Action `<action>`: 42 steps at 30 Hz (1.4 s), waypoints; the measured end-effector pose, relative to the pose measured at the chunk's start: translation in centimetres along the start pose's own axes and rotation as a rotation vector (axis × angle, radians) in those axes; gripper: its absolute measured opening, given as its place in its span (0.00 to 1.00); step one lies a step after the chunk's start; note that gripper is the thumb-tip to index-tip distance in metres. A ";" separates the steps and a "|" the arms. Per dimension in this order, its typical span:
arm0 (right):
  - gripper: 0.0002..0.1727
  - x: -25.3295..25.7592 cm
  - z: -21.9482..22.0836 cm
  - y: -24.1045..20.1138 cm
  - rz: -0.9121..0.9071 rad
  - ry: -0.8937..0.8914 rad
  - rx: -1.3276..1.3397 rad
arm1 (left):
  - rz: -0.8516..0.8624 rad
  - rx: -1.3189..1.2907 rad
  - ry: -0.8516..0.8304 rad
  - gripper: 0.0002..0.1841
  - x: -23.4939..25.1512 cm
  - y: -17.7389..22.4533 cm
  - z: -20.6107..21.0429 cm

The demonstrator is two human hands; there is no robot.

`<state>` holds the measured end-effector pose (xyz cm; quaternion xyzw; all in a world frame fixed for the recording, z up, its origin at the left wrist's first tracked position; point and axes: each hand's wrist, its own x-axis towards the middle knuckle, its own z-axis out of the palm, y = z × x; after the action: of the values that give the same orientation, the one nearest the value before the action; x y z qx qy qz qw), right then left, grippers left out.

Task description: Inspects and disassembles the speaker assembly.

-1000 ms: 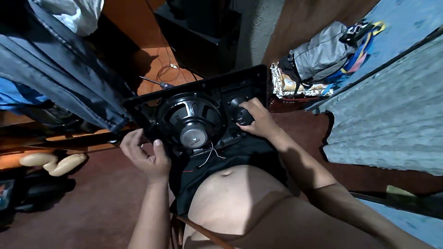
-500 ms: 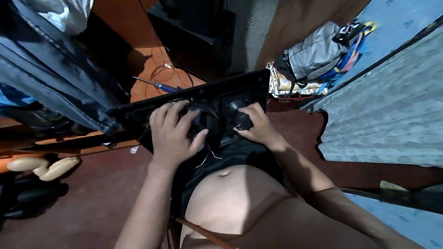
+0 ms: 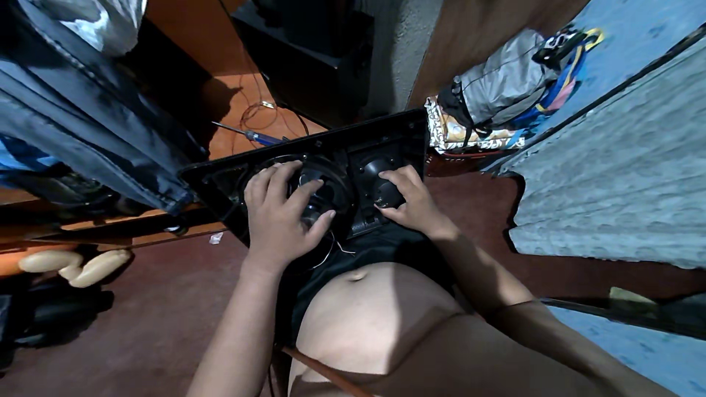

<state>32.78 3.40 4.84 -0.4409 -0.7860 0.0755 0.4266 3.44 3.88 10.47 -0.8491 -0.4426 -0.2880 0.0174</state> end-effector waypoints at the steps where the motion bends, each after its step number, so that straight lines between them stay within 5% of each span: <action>1: 0.36 0.0 0.0 0.1 -0.012 0.004 -0.001 | 0.002 -0.002 -0.002 0.32 0.0 0.1 -0.1; 8: 0.35 -0.1 -0.6 0.3 -0.060 -0.040 -0.009 | 0.006 0.072 0.298 0.23 2.6 -1.3 -4.0; 13: 0.36 1.4 -2.0 0.9 -0.087 -0.232 -0.090 | -0.240 0.178 -0.162 0.36 5.7 -3.5 -3.4; 16: 0.45 6.3 -4.2 0.2 -0.234 -0.398 -0.187 | -0.259 0.197 -0.164 0.35 5.5 -4.0 -2.1; 19: 0.40 13.2 -3.8 -2.2 -0.430 -0.259 -0.164 | -0.287 0.199 -0.165 0.34 4.6 -4.2 -1.3; 22: 0.23 21.2 0.5 -4.4 -0.445 -0.269 -0.073 | -0.425 0.147 -0.275 0.35 2.5 -5.3 0.8; 24: 0.17 26.2 5.2 -5.5 -0.301 -0.486 -0.088 | -0.534 0.061 -0.308 0.33 0.6 -6.9 2.6; 27: 0.17 31.2 14.2 -5.4 -0.055 -0.878 -0.242 | -0.617 0.023 -0.299 0.31 -1.0 -8.7 2.9; 31: 0.18 31.2 22.6 -4.0 0.114 -1.090 -0.435 | -0.579 0.030 -0.211 0.27 -1.8 -9.2 2.3; 42: 0.13 28.6 25.2 -2.4 0.239 -1.080 -0.449 | -0.591 0.044 -0.220 0.20 -1.2 -10.2 2.2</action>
<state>5.63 30.12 7.57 -0.5049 -0.8334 0.1684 -0.1487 -3.80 9.82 5.70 -0.7091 -0.6756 -0.1771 -0.0968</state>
